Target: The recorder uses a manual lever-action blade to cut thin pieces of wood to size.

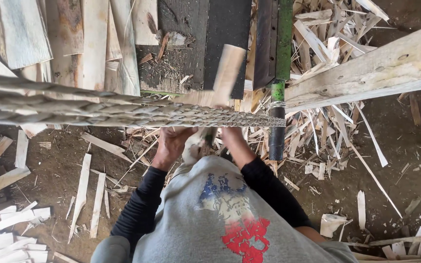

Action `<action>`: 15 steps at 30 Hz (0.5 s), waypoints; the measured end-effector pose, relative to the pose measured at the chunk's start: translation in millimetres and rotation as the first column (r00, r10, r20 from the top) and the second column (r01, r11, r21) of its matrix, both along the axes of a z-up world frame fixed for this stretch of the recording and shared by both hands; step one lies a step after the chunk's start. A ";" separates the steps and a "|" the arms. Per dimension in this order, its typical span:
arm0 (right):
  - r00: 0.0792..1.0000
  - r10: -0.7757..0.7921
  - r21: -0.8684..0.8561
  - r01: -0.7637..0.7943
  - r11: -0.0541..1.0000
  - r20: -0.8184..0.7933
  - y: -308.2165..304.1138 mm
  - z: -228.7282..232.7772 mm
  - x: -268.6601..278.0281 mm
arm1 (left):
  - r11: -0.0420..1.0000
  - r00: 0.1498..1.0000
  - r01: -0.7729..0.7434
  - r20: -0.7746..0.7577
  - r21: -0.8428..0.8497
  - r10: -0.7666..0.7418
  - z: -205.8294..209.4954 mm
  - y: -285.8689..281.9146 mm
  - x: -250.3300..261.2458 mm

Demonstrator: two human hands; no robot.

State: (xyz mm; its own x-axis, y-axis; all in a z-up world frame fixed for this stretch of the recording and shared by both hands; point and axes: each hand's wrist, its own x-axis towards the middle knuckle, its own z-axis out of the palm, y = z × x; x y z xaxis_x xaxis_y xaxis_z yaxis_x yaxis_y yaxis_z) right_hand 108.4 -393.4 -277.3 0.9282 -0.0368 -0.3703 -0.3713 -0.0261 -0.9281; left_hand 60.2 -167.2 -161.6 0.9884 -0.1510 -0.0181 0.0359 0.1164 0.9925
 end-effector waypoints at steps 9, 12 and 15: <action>0.949 -0.269 0.213 0.300 0.930 -0.162 -77.2 -34.4 -12.2 | 0.978 0.978 -0.208 -0.018 -0.022 0.207 28.5 74.5 -2.1; 0.956 -0.275 0.261 0.292 0.920 -0.101 -124.2 -101.4 -31.1 | 0.951 0.957 -0.236 0.121 -0.201 0.263 41.1 114.8 14.9; 0.972 -0.217 0.348 0.234 0.908 -0.088 -148.0 -84.5 -43.1 | 0.827 0.938 -0.346 -0.140 -0.443 0.318 11.7 182.8 11.3</action>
State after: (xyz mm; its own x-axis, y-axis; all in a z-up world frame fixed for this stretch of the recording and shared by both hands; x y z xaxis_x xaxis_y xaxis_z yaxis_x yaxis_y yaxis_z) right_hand 65.3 -541.4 -361.8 0.8923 -0.1022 -0.4398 -0.3709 0.3897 -0.8430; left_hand 71.5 15.6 -149.9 0.9796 0.1809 -0.0871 -0.0317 0.5676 0.8227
